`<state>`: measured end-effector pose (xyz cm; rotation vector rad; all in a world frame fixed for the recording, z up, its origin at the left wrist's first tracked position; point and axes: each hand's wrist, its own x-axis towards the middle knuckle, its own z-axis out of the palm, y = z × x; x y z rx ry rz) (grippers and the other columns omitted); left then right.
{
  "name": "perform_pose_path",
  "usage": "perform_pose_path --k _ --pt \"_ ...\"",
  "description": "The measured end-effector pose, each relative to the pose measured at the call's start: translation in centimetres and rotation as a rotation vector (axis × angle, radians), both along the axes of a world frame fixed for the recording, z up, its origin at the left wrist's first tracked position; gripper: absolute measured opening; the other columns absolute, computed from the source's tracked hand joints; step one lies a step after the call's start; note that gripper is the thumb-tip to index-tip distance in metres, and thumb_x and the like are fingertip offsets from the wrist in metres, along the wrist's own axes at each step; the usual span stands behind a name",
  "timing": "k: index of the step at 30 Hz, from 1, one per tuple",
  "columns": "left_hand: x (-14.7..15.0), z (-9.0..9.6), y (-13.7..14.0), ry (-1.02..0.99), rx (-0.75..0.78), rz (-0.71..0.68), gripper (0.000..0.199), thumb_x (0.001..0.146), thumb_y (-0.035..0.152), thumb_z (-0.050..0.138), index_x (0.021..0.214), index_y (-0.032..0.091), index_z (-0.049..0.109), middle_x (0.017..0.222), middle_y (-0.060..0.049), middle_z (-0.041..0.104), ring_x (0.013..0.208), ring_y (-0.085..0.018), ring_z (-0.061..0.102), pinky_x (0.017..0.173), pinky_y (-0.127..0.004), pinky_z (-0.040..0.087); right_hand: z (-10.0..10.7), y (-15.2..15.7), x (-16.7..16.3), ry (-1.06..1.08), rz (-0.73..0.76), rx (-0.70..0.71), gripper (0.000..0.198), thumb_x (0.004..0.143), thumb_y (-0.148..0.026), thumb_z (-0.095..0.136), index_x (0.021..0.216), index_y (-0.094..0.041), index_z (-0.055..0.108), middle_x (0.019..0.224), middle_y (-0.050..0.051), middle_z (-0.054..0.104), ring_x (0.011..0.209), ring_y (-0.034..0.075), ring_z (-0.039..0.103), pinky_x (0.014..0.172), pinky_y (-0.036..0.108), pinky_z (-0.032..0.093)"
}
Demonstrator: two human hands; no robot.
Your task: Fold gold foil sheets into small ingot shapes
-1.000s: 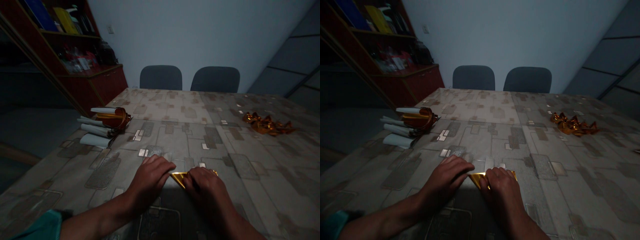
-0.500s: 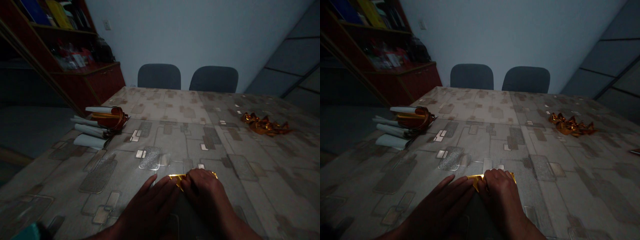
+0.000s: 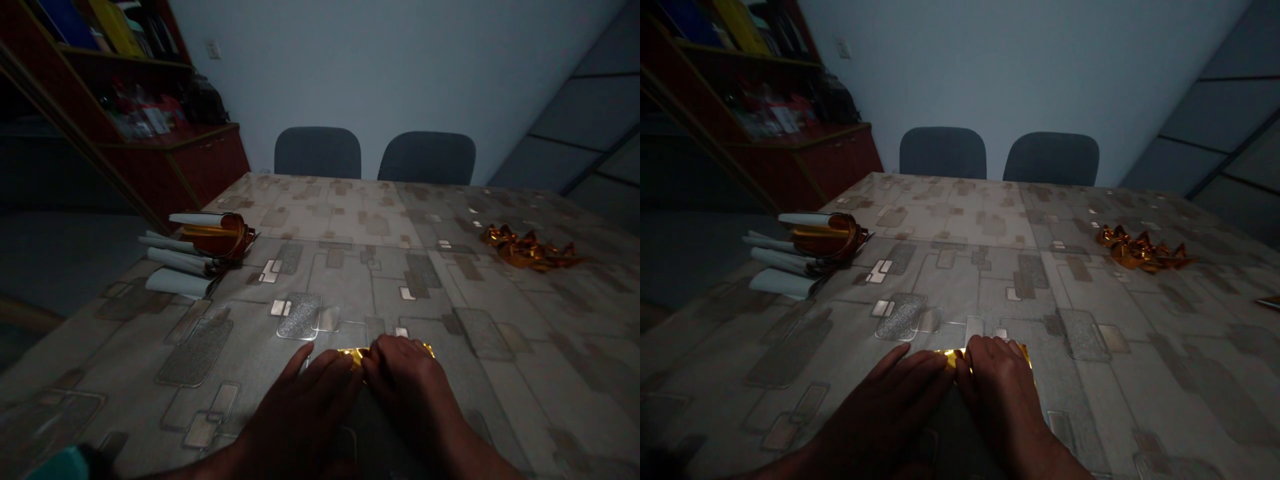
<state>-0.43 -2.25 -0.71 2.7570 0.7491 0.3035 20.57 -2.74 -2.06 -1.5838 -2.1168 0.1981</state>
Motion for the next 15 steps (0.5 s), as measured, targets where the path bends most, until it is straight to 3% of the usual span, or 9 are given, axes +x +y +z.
perform_pose_path --k 10,15 --pt "0.20 0.02 0.25 0.032 -0.065 0.022 0.079 0.075 0.042 0.070 0.142 0.022 0.034 0.141 -0.012 0.050 0.125 -0.036 0.046 0.109 -0.060 0.029 -0.29 0.21 0.22 -0.017 0.023 -0.010 0.006 0.086 -0.017 0.048 0.083 -0.021 0.050 0.067 0.002 0.064 0.062 0.021 0.061 0.061 0.033 0.038" --pt "0.24 0.79 0.35 0.043 -0.090 0.018 0.077 0.075 0.043 0.072 0.143 0.029 0.038 0.141 -0.011 0.048 0.125 -0.036 0.045 0.106 -0.062 0.032 -0.34 -0.08 0.61 -0.092 0.083 0.018 0.020 0.085 -0.012 0.048 0.102 -0.018 0.057 0.085 0.007 0.070 0.076 0.025 0.064 0.068 0.036 0.041"
